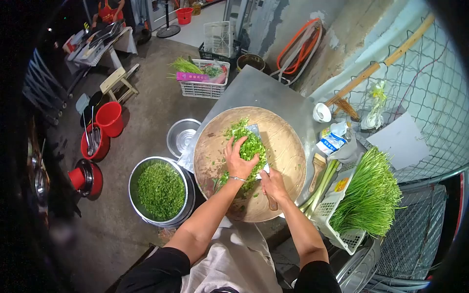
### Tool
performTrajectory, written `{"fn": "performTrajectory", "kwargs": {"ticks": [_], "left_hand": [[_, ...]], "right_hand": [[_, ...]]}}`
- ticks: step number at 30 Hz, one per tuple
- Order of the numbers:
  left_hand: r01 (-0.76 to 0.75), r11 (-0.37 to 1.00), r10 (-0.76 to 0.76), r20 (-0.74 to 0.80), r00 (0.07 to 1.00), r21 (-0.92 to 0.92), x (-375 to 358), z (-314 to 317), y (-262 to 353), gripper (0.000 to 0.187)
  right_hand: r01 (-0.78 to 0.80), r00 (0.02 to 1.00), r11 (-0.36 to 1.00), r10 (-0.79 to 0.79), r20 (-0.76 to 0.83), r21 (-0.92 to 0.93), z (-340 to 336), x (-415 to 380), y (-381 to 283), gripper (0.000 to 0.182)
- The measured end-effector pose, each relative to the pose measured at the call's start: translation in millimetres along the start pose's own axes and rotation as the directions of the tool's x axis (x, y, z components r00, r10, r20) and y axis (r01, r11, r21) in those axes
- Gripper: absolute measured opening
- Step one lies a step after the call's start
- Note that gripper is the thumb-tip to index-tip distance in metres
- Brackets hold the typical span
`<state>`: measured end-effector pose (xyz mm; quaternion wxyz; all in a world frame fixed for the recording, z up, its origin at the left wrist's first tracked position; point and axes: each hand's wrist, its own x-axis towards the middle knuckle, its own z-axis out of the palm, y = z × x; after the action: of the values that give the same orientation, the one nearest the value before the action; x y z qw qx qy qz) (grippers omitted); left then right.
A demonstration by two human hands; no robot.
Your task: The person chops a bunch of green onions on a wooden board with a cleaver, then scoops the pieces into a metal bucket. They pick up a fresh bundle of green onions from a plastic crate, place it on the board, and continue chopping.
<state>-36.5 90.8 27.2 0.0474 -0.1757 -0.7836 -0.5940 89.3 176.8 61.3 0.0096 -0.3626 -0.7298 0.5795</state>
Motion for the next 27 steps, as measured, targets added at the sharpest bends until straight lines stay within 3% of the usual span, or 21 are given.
{"fn": "performTrajectory", "kwargs": {"ticks": [6,11,16,17,18,19,20,22,24,25,27], "left_hand": [[-0.033,0.996,0.026,-0.086,0.996,-0.082,9.6,-83.5,4.1,0.066],[-0.035,0.998,0.043,-0.215,0.976,0.043,-2.7,-192.7,-32.8,0.068],[0.132,0.991,-0.125,-0.202,0.971,0.021,-34.6,-280.4,-142.1,0.074],[0.181,0.977,-0.163,-0.155,0.974,0.114,-42.5,-295.9,-171.5,0.082],[0.296,0.924,-0.266,-0.148,0.952,0.241,-53.1,-305.0,-204.4,0.09],[0.426,0.857,-0.398,-0.151,0.905,0.29,-58.8,-317.3,-237.7,0.091],[0.47,0.854,-0.429,-0.208,0.879,0.222,-63.0,-329.0,-281.0,0.086],[0.535,0.845,-0.509,-0.283,0.813,0.014,-52.6,-362.2,-299.0,0.07],[0.552,0.725,-0.672,-0.248,0.698,-0.412,-35.1,-377.2,-293.3,0.052],[0.519,0.632,-0.732,-0.223,0.644,-0.575,-28.4,-380.2,-284.3,0.046],[0.534,0.455,-0.804,-0.071,0.59,-0.713,-17.6,-376.1,-262.8,0.04]], "right_hand": [[0.083,0.996,0.995,-0.081,0.033,-0.059,53.7,-23.8,-28.4,0.02],[0.164,0.975,0.984,-0.151,0.165,-0.072,152.2,-51.2,-35.2,0.022],[0.248,0.931,0.958,-0.194,0.309,-0.146,266.8,-70.8,-13.2,0.019],[0.258,0.925,0.956,-0.204,0.322,-0.137,289.1,-67.6,5.1,0.02],[0.467,0.87,0.832,-0.37,0.326,-0.301,310.3,-57.4,34.8,0.029],[0.595,0.802,0.725,-0.51,0.312,-0.347,327.5,-62.5,30.5,0.036],[0.586,0.81,0.737,-0.512,0.287,-0.336,341.1,-63.9,37.0,0.037],[0.545,0.837,0.786,-0.495,0.233,-0.29,352.4,-65.7,32.1,0.038],[0.472,0.879,0.854,-0.437,0.189,-0.22,342.3,-78.7,9.3,0.038],[0.403,0.912,0.895,-0.374,0.168,-0.191,333.1,-80.9,0.4,0.033],[0.108,0.979,0.991,-0.119,0.163,0.077,304.1,-87.0,-21.7,0.029]]}}
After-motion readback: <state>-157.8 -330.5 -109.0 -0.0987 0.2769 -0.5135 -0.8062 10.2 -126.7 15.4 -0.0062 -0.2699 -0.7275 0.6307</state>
